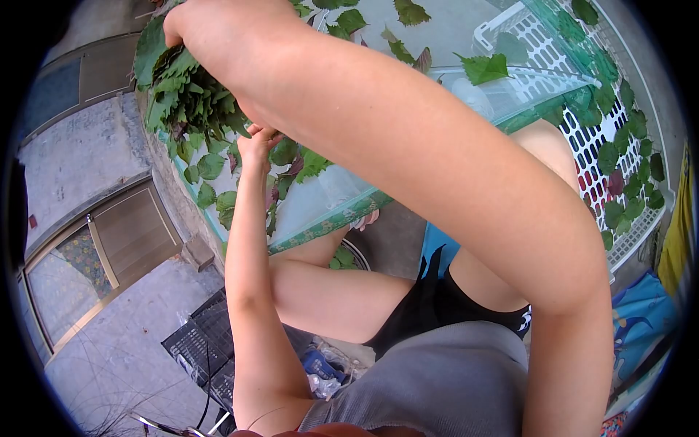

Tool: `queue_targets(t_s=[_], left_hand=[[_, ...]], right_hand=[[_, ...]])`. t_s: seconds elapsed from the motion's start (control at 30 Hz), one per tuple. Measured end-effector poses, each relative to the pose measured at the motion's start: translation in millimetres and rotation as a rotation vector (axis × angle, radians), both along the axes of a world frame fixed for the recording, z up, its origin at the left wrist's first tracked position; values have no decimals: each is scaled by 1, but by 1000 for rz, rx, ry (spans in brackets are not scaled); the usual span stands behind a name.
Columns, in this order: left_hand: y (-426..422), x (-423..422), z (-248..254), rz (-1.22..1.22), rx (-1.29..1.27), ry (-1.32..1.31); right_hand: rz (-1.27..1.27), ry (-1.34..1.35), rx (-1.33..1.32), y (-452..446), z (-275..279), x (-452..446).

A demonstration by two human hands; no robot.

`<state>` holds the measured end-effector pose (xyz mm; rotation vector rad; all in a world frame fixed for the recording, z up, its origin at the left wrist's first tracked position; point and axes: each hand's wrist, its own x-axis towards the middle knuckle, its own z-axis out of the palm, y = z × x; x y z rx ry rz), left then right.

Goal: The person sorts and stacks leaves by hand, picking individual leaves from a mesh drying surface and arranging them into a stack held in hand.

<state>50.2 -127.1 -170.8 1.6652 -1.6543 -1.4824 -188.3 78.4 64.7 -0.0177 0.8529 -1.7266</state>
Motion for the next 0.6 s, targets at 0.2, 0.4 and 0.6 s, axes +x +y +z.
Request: queue_targets(t_s=[0.2, 0.4, 0.6], left_hand=[[1, 4, -9, -96, -26, -48], [-4, 7, -22, -29, 95, -88], [32, -23, 21, -304, -99, -614]], right_hand=[[24, -15, 40, 1, 3, -1], [31, -24, 43, -2, -1, -1], [107, -98, -144, 11, -12, -11]])
